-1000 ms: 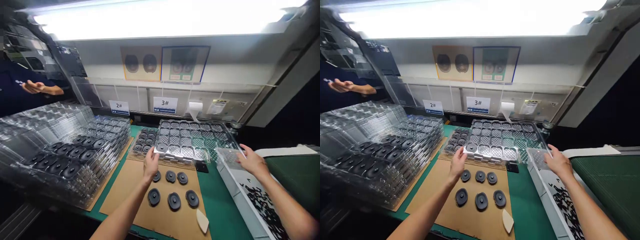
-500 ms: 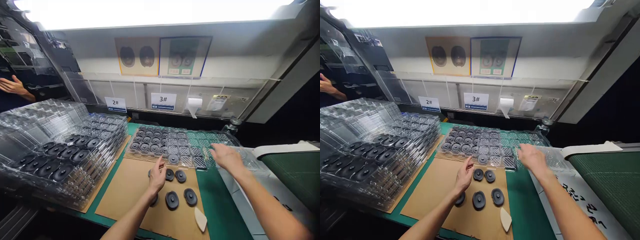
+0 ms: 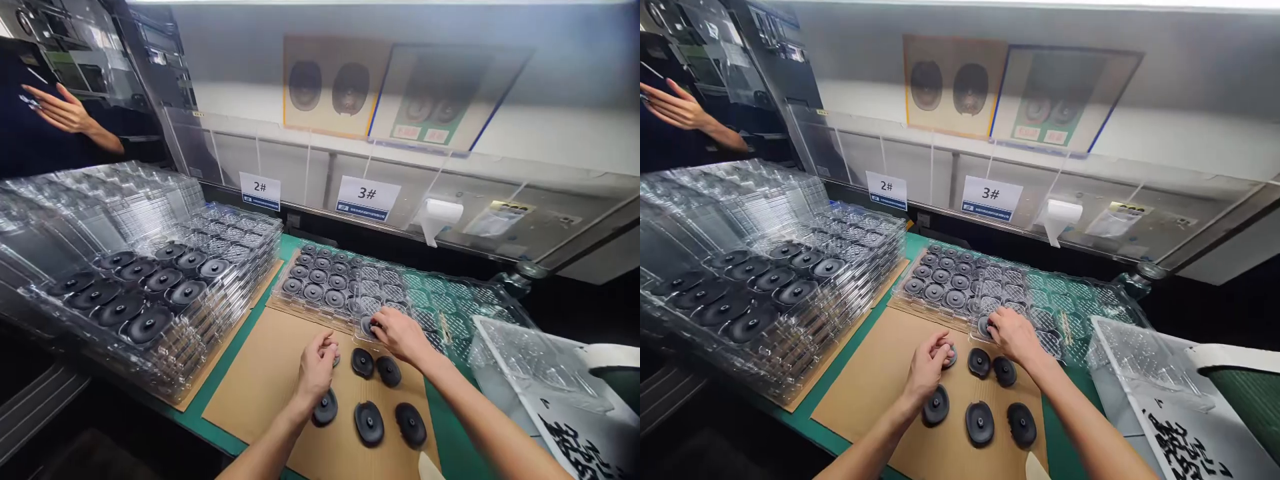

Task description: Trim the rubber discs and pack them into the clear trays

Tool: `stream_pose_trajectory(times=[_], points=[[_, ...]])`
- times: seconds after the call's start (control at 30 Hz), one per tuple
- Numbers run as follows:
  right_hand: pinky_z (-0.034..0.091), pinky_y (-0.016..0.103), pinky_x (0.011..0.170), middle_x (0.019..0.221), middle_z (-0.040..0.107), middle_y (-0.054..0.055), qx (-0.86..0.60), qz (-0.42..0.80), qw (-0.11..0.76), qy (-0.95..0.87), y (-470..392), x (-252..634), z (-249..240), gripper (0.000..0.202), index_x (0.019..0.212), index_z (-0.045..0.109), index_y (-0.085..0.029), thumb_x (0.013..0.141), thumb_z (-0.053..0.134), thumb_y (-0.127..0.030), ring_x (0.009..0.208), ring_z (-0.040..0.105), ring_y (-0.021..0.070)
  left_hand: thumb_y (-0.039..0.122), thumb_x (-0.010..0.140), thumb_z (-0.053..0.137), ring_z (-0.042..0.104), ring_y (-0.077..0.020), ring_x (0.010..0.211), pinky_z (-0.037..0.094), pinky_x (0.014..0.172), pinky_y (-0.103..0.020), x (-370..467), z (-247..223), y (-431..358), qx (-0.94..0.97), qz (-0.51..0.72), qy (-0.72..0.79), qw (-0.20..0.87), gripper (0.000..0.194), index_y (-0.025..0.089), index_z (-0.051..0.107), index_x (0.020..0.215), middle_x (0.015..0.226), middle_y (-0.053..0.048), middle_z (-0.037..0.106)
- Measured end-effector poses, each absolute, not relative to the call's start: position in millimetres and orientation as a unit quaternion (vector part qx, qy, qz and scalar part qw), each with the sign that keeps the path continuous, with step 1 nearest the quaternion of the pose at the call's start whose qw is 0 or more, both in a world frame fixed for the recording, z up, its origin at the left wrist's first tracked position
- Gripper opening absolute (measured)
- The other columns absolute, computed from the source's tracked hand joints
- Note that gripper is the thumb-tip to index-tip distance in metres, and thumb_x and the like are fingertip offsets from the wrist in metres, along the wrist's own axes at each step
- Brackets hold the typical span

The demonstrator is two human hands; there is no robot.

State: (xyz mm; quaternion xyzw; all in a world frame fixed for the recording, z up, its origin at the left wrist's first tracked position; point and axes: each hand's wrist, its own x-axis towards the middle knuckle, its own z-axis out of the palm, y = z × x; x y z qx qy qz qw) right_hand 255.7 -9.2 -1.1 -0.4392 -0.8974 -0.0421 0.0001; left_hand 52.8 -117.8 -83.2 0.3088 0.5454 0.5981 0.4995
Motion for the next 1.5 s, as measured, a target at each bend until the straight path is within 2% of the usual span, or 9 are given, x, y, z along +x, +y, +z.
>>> stream_pose_trajectory(times=[0.17,0.3,0.47,0.6,0.77,0.9,1.1,1.3,1.5], points=[[0.044,0.033,0.078,0.094,0.063,0.006,-0.426,-0.038,0.024,-0.904,-5,251,13,0.015,0.092,0.065,-0.021,0.098,0.052,-0.023,0.09,0.061,0.0229,0.052,0.07,0.082,0.068,-0.0181,0.074,0.053,0.066,-0.029,51,-73,-115,0.243,0.608,0.499,0.567,0.061,0.01,0.071,0.112,0.098,-0.014,0.072],[0.045,0.032,0.08,0.097,0.063,0.006,-0.396,-0.01,0.057,-0.916,-27,215,26,0.015,0.099,0.063,-0.021,0.102,0.05,-0.028,0.088,0.061,0.0205,0.064,0.081,0.07,0.07,-0.0238,0.092,0.057,0.073,-0.033,48,-55,-115,0.185,0.627,0.415,0.633,0.064,0.016,0.069,0.122,0.112,-0.015,0.071],[0.044,0.028,0.078,0.097,0.065,0.0,-0.333,0.041,0.038,-0.941,-31,129,21,0.007,0.094,0.065,-0.025,0.097,0.064,-0.031,0.092,0.061,0.0173,0.04,0.096,0.057,0.07,-0.0186,0.084,0.057,0.066,-0.027,20,-40,-106,0.004,0.686,0.335,0.646,0.038,0.018,0.067,0.125,0.11,-0.011,0.074],[0.047,0.028,0.081,0.106,0.068,0.003,-0.39,0.045,0.044,-0.919,20,62,8,0.016,0.105,0.066,-0.023,0.105,0.053,-0.032,0.098,0.063,0.0173,0.027,0.1,0.048,0.074,-0.0221,0.087,0.062,0.072,-0.034,-20,-50,-103,-0.035,0.695,0.385,0.606,0.033,0.015,0.064,0.126,0.102,-0.012,0.076],[0.054,0.042,0.092,0.112,0.068,0.007,-0.428,0.041,0.015,-0.903,63,10,-13,0.026,0.109,0.067,-0.016,0.104,0.06,-0.04,0.102,0.065,0.0219,0.026,0.101,0.046,0.076,-0.0224,0.09,0.063,0.077,-0.037,-59,-64,-106,-0.057,0.7,0.422,0.574,0.034,0.015,0.063,0.129,0.098,-0.012,0.076],[0.053,0.046,0.097,0.117,0.067,0.007,-0.431,0.033,-0.01,-0.902,65,-1,-26,0.027,0.112,0.067,-0.016,0.103,0.062,-0.042,0.107,0.065,0.0231,0.031,0.101,0.049,0.076,-0.0232,0.087,0.063,0.078,-0.04,-76,-70,-106,-0.07,0.697,0.422,0.576,0.035,0.016,0.063,0.129,0.093,-0.011,0.076],[0.052,0.041,0.093,0.108,0.068,0.007,-0.417,0.037,0.01,-0.908,63,7,-18,0.021,0.105,0.067,-0.015,0.104,0.059,-0.034,0.1,0.065,0.0213,0.027,0.1,0.05,0.076,-0.024,0.087,0.062,0.079,-0.042,-86,-72,-105,-0.09,0.692,0.402,0.593,0.037,0.021,0.058,0.135,0.096,-0.011,0.077],[0.045,0.026,0.083,0.098,0.065,0.003,-0.28,0.082,0.074,-0.954,16,32,-4,0.006,0.102,0.066,-0.021,0.1,0.061,-0.023,0.091,0.061,0.0165,0.031,0.098,0.053,0.075,-0.0239,0.082,0.063,0.072,-0.041,-88,-64,-109,-0.097,0.691,0.373,0.612,0.03,0.019,0.064,0.123,0.094,-0.01,0.076],[0.045,0.029,0.078,0.092,0.062,0.003,-0.204,0.107,0.105,-0.967,-27,49,-14,0.003,0.096,0.063,-0.019,0.098,0.061,-0.019,0.086,0.057,0.018,0.023,0.093,0.064,0.069,-0.0169,0.069,0.06,0.063,-0.032,-81,-58,-113,-0.093,0.69,0.343,0.63,0.012,0.017,0.069,0.101,0.089,-0.005,0.075]])
